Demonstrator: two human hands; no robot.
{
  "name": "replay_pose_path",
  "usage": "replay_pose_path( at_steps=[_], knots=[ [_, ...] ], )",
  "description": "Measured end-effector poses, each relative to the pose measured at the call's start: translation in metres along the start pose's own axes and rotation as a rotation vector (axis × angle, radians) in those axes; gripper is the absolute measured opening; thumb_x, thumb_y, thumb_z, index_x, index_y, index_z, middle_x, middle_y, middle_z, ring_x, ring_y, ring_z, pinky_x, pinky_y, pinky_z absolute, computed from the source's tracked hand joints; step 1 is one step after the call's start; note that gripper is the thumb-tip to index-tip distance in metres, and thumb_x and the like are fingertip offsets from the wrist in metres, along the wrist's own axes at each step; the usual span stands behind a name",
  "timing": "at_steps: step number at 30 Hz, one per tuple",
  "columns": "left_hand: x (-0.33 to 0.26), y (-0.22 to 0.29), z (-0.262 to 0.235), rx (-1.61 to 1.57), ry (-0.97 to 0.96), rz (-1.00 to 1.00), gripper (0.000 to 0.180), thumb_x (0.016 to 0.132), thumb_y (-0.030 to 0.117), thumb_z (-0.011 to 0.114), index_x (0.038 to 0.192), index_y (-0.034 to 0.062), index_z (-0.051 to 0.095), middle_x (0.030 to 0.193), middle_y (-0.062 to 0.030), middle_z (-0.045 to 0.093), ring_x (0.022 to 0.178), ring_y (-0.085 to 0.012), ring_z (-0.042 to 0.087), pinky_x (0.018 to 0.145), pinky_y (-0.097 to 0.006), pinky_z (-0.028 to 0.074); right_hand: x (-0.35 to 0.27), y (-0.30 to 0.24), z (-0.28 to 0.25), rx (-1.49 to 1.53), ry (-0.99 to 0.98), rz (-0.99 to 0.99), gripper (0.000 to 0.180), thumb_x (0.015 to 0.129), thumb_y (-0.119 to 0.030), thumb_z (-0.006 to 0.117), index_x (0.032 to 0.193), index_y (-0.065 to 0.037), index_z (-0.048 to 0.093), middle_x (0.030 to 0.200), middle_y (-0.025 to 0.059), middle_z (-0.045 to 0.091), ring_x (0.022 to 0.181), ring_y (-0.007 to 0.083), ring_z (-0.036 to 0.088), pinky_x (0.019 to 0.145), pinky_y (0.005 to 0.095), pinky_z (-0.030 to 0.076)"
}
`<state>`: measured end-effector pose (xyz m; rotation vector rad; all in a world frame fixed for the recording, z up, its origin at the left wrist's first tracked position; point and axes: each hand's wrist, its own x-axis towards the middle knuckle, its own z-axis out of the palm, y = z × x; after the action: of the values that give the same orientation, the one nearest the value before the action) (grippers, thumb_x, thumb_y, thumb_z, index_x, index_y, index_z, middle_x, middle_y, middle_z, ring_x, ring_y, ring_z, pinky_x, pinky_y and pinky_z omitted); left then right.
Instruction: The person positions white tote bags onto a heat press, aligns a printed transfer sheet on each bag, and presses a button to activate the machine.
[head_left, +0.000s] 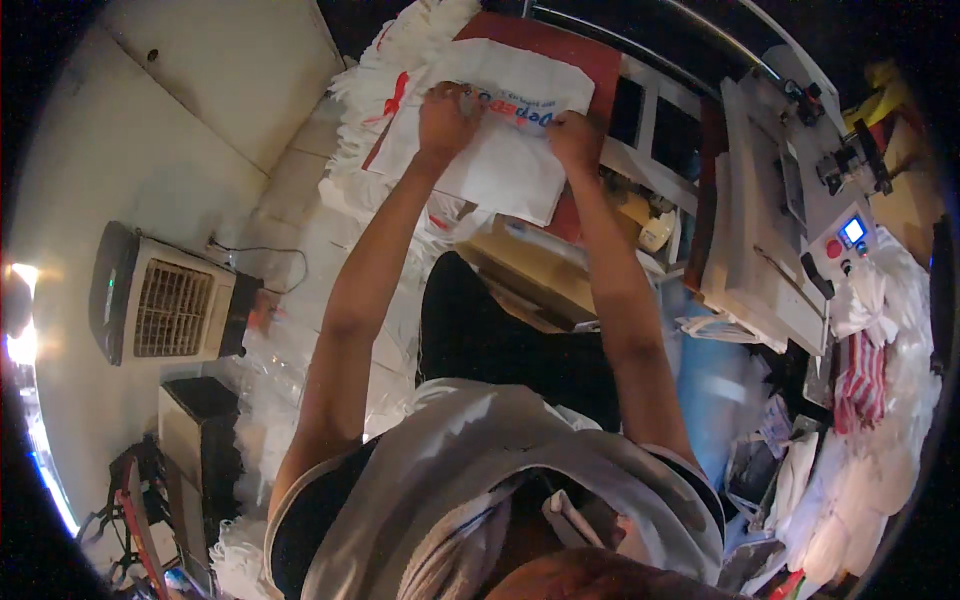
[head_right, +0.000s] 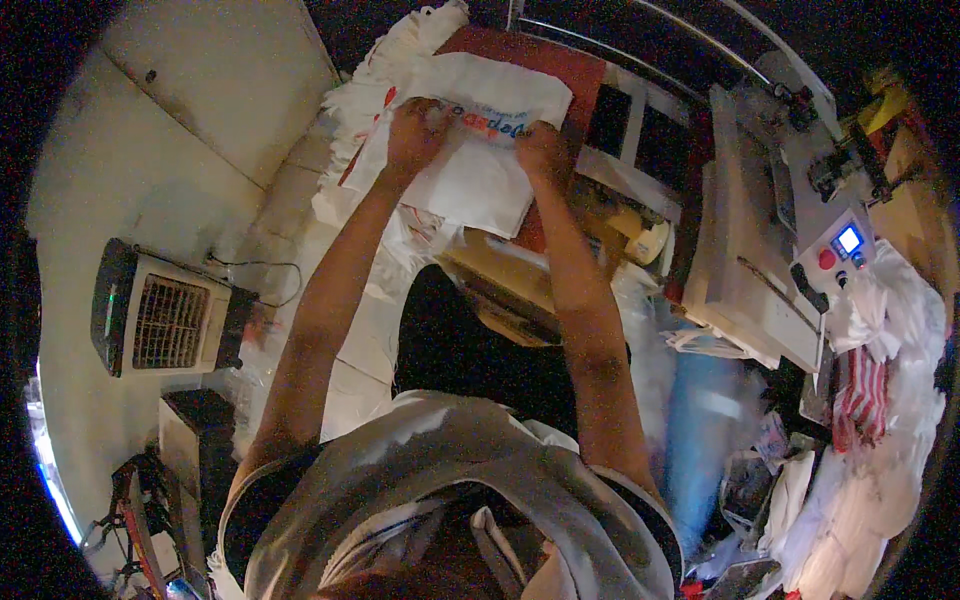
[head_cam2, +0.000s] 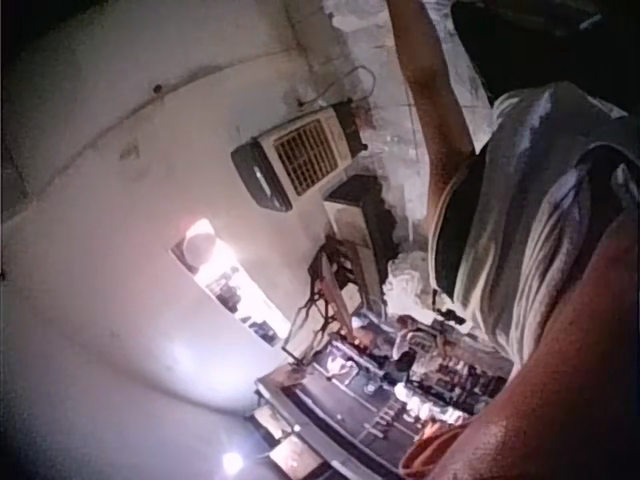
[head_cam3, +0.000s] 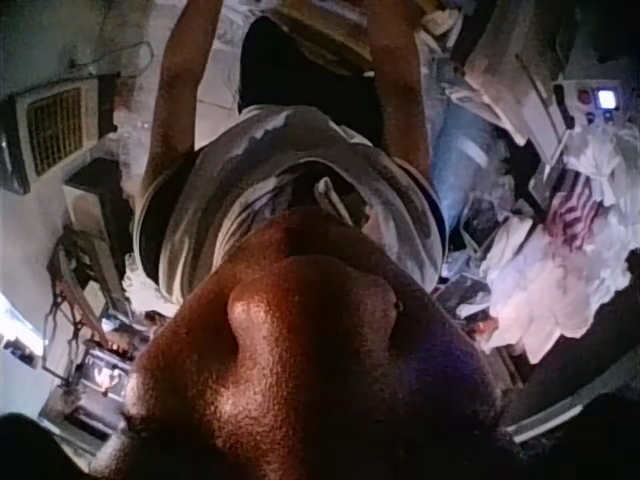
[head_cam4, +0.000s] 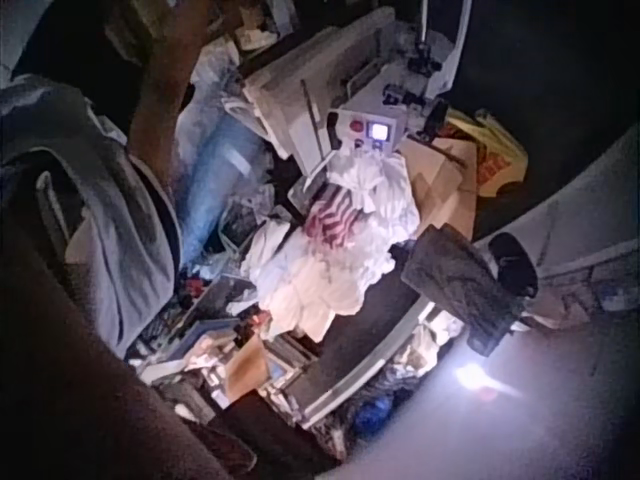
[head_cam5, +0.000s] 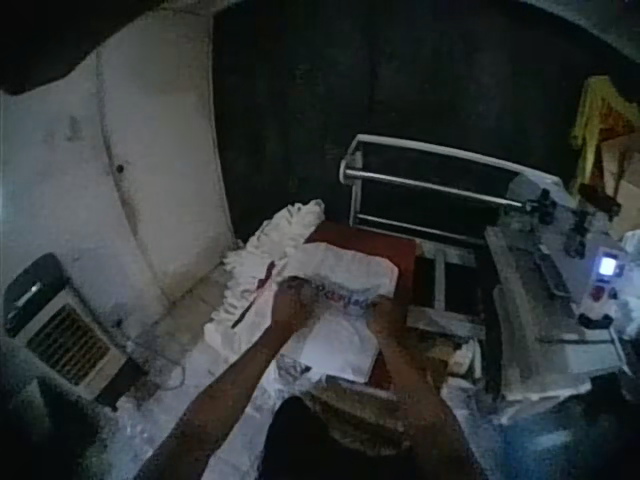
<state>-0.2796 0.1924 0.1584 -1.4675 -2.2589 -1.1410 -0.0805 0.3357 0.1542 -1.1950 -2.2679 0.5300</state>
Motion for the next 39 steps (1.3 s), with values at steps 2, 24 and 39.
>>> replay_pose_path(
  at_steps=[2, 24, 39],
  knots=[
    [-0.010, 0.017, 0.017, 0.177, -0.028, 0.061, 0.066, 0.082, 0.053, 0.069, 0.124, 0.0029, 0.061, 0.132, -0.0207, 0.056, 0.126, -0.0397, 0.050, 0.108, -0.054, 0.034, -0.001, 0.007, -0.007, 0.012, 0.112, -0.010, 0.025, 0.083, -0.028, 0.070, 0.088, -0.004, 0.071, 0.084, 0.0147, 0.072, 0.082, 0.0307, 0.071, 0.075, 0.0393, 0.054],
    [-0.027, 0.032, 0.010, 0.422, -0.363, -0.102, 0.087, 0.082, 0.069, 0.057, 0.145, 0.0114, 0.044, 0.149, -0.0159, 0.042, 0.140, -0.0343, 0.037, 0.109, -0.073, 0.020, -0.155, 0.170, -0.402, -0.480, 0.681, 0.181, 0.042, 0.092, -0.042, 0.065, 0.106, -0.003, 0.071, 0.103, 0.0150, 0.073, 0.088, 0.0284, 0.069, 0.078, 0.0364, 0.053],
    [-0.156, 0.024, -0.108, 0.016, 0.192, -0.071, 0.036, 0.084, 0.018, 0.076, 0.117, 0.0074, 0.067, 0.107, -0.0144, 0.057, 0.101, -0.0319, 0.057, 0.088, -0.044, 0.047, -0.154, 0.311, -0.452, -0.848, 0.085, -0.219, 0.036, 0.095, -0.011, 0.055, 0.130, -0.014, 0.063, 0.124, 0.0131, 0.066, 0.101, 0.0334, 0.066, 0.086, 0.0423, 0.053]
  ],
)
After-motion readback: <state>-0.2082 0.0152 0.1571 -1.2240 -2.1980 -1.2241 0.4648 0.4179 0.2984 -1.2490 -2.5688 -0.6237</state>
